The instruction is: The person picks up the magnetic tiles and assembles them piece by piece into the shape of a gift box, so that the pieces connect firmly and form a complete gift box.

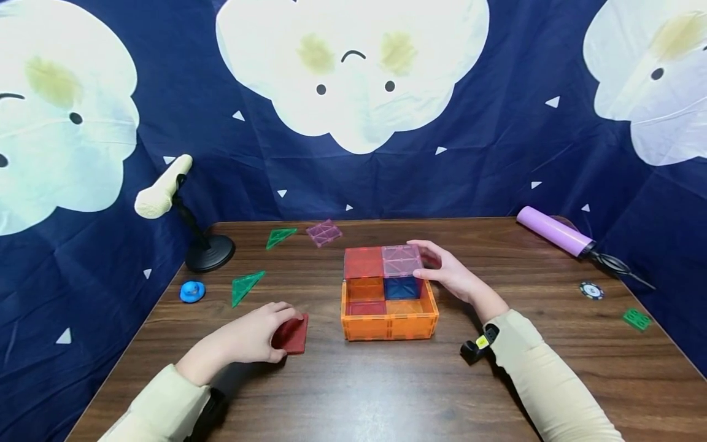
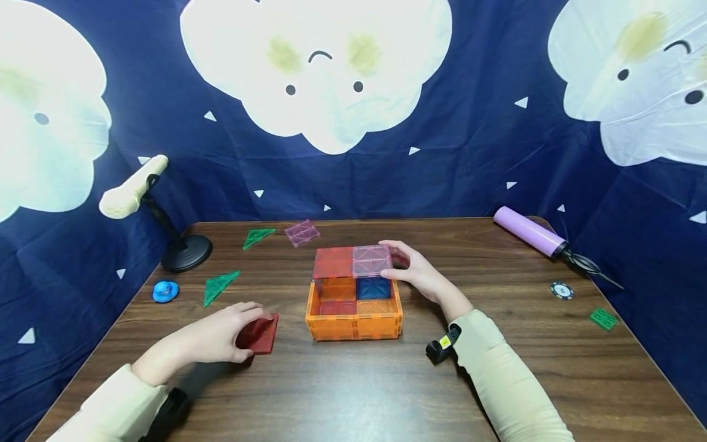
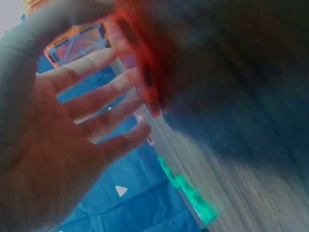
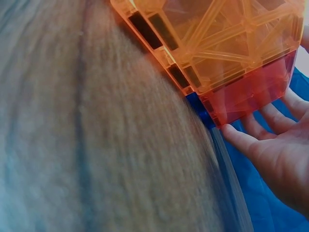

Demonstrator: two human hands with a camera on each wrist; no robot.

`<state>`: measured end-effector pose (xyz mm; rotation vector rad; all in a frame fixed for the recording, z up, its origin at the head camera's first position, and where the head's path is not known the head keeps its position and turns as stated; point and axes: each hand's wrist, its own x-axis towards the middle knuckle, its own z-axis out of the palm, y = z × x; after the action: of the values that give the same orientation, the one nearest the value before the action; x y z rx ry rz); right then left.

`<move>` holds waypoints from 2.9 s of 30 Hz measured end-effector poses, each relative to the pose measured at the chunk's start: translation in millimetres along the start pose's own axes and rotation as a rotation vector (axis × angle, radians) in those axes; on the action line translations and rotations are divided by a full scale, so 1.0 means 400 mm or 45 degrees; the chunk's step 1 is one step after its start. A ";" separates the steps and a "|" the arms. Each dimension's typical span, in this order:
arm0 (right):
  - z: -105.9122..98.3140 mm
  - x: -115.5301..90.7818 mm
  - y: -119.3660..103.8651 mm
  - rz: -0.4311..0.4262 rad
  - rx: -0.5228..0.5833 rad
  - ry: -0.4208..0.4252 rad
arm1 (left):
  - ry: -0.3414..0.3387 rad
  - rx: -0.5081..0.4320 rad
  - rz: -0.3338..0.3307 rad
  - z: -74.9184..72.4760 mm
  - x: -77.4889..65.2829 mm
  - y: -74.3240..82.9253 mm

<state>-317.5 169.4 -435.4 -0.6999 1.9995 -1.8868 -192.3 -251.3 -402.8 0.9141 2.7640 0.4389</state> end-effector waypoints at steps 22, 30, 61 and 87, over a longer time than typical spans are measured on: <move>0.008 -0.006 -0.007 0.058 0.148 -0.011 | 0.438 -0.021 0.277 -0.024 0.222 0.183; 0.005 -0.005 -0.006 0.054 0.141 -0.003 | 0.418 0.015 0.344 -0.011 0.250 0.199; 0.006 -0.004 -0.004 0.036 0.180 0.004 | 0.290 -0.038 -0.340 -0.061 0.394 -0.144; 0.006 -0.003 -0.007 0.032 0.171 -0.002 | -0.117 0.238 -0.318 -0.016 0.231 0.001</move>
<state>-314.8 167.8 -432.9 -0.6367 1.8512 -1.9829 -266.9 -196.6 -405.1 0.5947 2.8180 0.0965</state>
